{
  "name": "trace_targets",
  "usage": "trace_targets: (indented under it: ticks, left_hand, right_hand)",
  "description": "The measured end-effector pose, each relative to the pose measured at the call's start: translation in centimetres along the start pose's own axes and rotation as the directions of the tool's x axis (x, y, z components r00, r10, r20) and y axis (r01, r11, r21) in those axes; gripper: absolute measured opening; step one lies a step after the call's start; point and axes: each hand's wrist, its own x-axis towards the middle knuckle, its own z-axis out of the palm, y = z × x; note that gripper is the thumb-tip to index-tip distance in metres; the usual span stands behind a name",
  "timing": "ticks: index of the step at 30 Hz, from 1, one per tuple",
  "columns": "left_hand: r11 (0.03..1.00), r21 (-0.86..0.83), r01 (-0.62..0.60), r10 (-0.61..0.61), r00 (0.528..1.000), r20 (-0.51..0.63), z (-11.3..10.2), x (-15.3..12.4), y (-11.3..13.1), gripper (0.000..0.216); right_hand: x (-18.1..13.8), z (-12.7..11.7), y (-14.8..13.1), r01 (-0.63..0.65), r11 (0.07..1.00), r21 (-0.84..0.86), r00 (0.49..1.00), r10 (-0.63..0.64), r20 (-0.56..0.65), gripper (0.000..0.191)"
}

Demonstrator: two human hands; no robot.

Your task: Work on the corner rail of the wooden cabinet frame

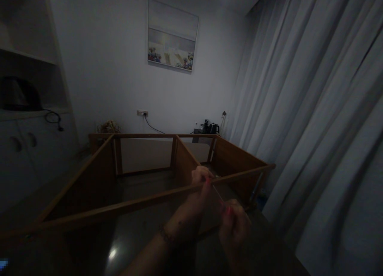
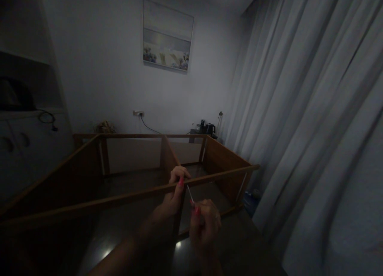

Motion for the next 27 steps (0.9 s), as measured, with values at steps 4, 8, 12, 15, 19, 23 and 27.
trace_targets:
  ticks: [4, 8, 12, 15, 19, 23, 27]
  left_hand:
    - [0.999, -0.051, -0.012, 0.011, 1.000, -0.021, 0.1, -0.1, 0.0, 0.042]
    - [0.998, -0.060, -0.011, 0.010, 1.000, -0.018, 0.1, -0.1, 0.1, 0.041]
    - [0.996, -0.082, 0.024, -0.023, 1.000, 0.014, 0.1, -0.1, 0.1, 0.043]
    - [0.993, -0.110, 0.052, -0.053, 0.999, -0.009, 0.2, -0.3, 0.0, 0.039]
    - [0.996, -0.088, 0.028, -0.029, 1.000, -0.007, 0.2, -0.3, -0.1, 0.041]
    - [0.998, -0.054, 0.011, -0.012, 1.000, -0.008, 0.1, -0.1, -0.2, 0.041]
    - [0.999, -0.040, -0.016, 0.015, 1.000, -0.021, 0.0, -0.3, -0.4, 0.039]
  right_hand:
    - [0.2, -0.2, 0.7, 0.008, 0.999, 0.047, 0.999, -0.010, 0.033, 0.030]
    - [0.3, -0.1, 1.2, -0.058, 0.995, 0.079, 0.996, 0.052, 0.070, 0.032]
    - [0.5, -0.1, 1.1, -0.069, 0.993, 0.098, 0.992, 0.058, 0.114, 0.033]
    - [0.8, -0.2, 0.7, -0.012, 1.000, 0.028, 0.993, 0.009, 0.120, 0.034]
    - [0.8, -0.6, 0.4, 0.023, 0.999, -0.031, 0.999, -0.022, 0.024, 0.034]
    - [0.4, -0.9, 0.7, -0.036, 0.998, -0.042, 0.999, 0.035, -0.023, 0.035]
    - [0.3, -0.9, 0.8, -0.035, 0.999, -0.034, 0.999, 0.034, -0.022, 0.035]
